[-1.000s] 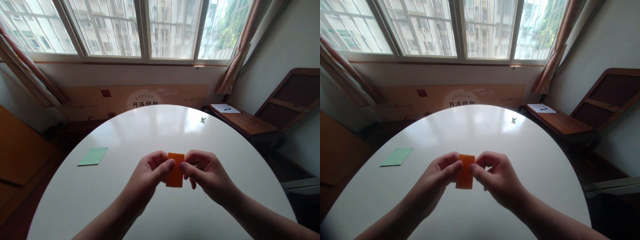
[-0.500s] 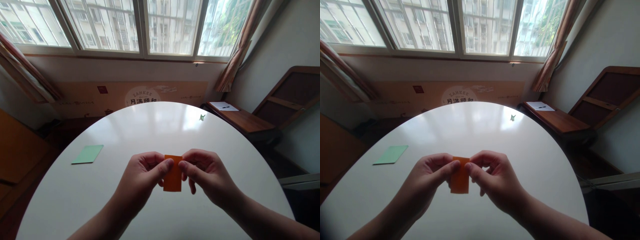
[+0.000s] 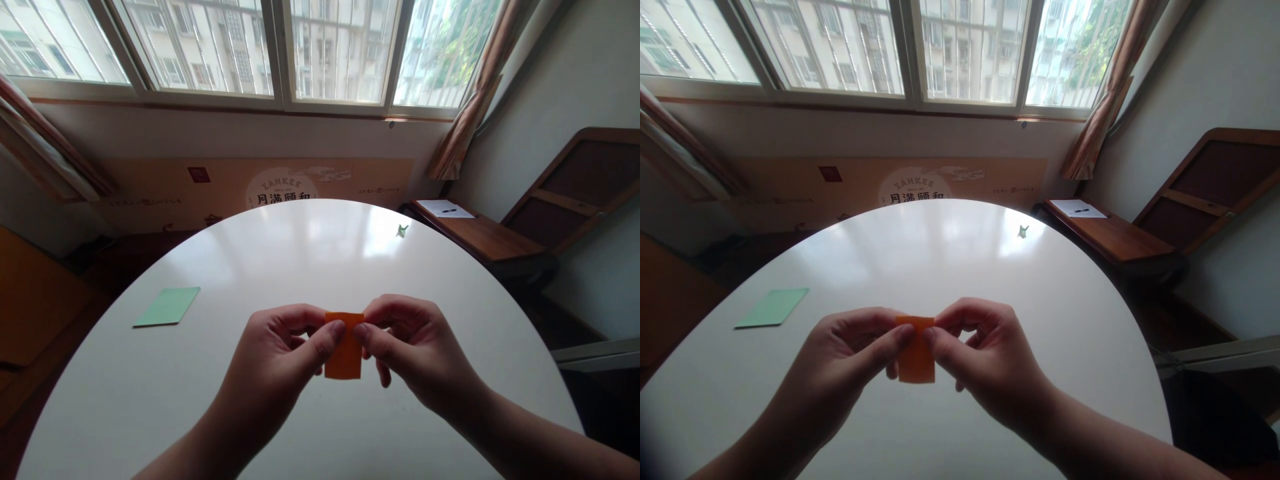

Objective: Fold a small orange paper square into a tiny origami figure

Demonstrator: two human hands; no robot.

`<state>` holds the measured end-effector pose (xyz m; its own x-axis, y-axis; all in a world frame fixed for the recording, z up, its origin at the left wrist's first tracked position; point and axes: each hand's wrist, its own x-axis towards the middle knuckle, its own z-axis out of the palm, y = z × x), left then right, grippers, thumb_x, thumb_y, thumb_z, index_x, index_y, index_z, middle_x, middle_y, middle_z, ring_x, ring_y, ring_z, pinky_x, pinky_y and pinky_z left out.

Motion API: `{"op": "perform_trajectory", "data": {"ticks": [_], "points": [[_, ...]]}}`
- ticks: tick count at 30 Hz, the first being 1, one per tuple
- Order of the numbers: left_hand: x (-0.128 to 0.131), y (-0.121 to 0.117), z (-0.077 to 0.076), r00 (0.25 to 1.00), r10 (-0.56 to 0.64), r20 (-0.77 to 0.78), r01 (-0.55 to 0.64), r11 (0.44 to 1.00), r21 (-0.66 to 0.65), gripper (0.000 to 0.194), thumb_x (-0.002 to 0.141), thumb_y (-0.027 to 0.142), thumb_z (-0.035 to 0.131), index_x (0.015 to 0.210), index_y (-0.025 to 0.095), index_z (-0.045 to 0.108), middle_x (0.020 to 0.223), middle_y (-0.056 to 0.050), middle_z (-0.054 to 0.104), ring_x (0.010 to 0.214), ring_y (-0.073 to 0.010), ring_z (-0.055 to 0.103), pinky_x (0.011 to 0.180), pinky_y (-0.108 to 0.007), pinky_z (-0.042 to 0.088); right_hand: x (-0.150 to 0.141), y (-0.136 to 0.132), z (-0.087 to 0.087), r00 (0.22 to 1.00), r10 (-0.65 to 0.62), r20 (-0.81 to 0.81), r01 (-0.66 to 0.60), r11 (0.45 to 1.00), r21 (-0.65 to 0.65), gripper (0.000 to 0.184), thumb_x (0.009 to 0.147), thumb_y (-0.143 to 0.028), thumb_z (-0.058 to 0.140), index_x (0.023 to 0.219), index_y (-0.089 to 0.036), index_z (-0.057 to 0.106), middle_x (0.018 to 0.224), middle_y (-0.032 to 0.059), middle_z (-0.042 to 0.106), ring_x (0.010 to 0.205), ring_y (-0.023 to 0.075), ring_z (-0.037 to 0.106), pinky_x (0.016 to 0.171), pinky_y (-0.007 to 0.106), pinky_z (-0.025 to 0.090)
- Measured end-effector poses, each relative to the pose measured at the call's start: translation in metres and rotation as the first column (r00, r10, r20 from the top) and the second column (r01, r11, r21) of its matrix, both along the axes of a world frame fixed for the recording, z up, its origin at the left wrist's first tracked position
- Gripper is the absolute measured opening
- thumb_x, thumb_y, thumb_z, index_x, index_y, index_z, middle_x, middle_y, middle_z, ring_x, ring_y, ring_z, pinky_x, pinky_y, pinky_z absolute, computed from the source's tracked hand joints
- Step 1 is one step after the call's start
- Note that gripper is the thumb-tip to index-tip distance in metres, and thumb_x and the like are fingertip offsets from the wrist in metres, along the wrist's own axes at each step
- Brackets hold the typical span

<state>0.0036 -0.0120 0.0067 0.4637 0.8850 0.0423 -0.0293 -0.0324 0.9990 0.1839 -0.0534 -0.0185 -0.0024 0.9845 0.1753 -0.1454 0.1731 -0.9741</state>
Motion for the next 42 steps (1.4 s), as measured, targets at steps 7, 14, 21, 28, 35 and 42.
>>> {"op": "perform_trajectory", "data": {"ticks": [7, 14, 21, 28, 35, 42], "points": [[0.0015, -0.0004, -0.0006, 1.000, 0.008, -0.016, -0.008, 1.000, 0.003, 0.007, 0.082, 0.028, 0.079, 0.086, 0.024, 0.083, 0.067, -0.001, 0.075, 0.058, -0.0106, 0.064, 0.052, -0.014, 0.049, -0.0020, 0.0003, 0.0011, 1.000, -0.011, -0.003, 0.011, 1.000, 0.002, 0.007, 0.080, -0.020, 0.081, 0.077, -0.019, 0.075, 0.068, -0.0028, 0.066, 0.048, 0.0058, 0.058, 0.038, 0.010, 0.047], [0.0013, -0.0012, 0.0001, 1.000, 0.002, -0.021, -0.002, 1.000, 0.003, 0.008, 0.082, 0.030, 0.078, 0.086, 0.025, 0.084, 0.068, -0.001, 0.075, 0.057, -0.0099, 0.062, 0.052, -0.014, 0.048, -0.0020, 0.0002, 0.0022, 1.000, -0.025, -0.003, 0.025, 1.000, -0.005, 0.015, 0.083, -0.028, 0.079, 0.075, -0.017, 0.073, 0.063, -0.0028, 0.064, 0.044, 0.0043, 0.054, 0.036, 0.009, 0.045], [0.0025, 0.0003, 0.0004, 0.998, 0.012, -0.055, -0.012, 1.000, 0.014, 0.011, 0.081, 0.032, 0.079, 0.085, 0.023, 0.083, 0.068, -0.002, 0.075, 0.055, -0.0098, 0.057, 0.051, -0.015, 0.046, -0.0021, 0.0013, 0.0024, 1.000, -0.023, -0.009, 0.023, 1.000, -0.006, 0.015, 0.082, -0.025, 0.078, 0.072, -0.016, 0.071, 0.061, -0.0030, 0.062, 0.044, 0.0043, 0.053, 0.036, 0.009, 0.044], [0.0012, -0.0017, 0.0001, 0.998, 0.015, -0.064, -0.014, 1.000, 0.019, 0.011, 0.080, 0.032, 0.080, 0.084, 0.022, 0.083, 0.067, -0.002, 0.074, 0.055, -0.0109, 0.056, 0.050, -0.018, 0.045, -0.0021, 0.0009, 0.0025, 1.000, -0.031, -0.005, 0.031, 0.999, -0.035, 0.016, 0.080, -0.026, 0.079, 0.072, -0.015, 0.072, 0.062, -0.0010, 0.063, 0.045, 0.0063, 0.053, 0.035, 0.012, 0.045], [0.0026, -0.0005, 0.0011, 0.998, 0.023, -0.066, -0.020, 0.999, 0.044, 0.012, 0.083, 0.032, 0.077, 0.085, 0.022, 0.083, 0.067, -0.002, 0.074, 0.054, -0.0104, 0.056, 0.050, -0.017, 0.046, -0.0015, 0.0016, 0.0011, 1.000, -0.022, 0.003, 0.022, 0.999, -0.037, 0.015, 0.077, -0.024, 0.083, 0.072, -0.015, 0.073, 0.062, -0.0011, 0.065, 0.044, 0.0057, 0.052, 0.035, 0.011, 0.044], [0.0040, -0.0014, 0.0005, 0.998, 0.030, -0.060, -0.027, 0.999, 0.042, 0.012, 0.084, 0.032, 0.077, 0.084, 0.022, 0.083, 0.065, -0.001, 0.074, 0.054, -0.0092, 0.056, 0.050, -0.015, 0.047, -0.0001, 0.0026, -0.0001, 0.999, -0.024, 0.029, 0.025, 0.999, -0.036, 0.020, 0.080, -0.033, 0.082, 0.075, -0.015, 0.074, 0.062, -0.0003, 0.065, 0.044, 0.0062, 0.052, 0.033, 0.012, 0.043]]}}
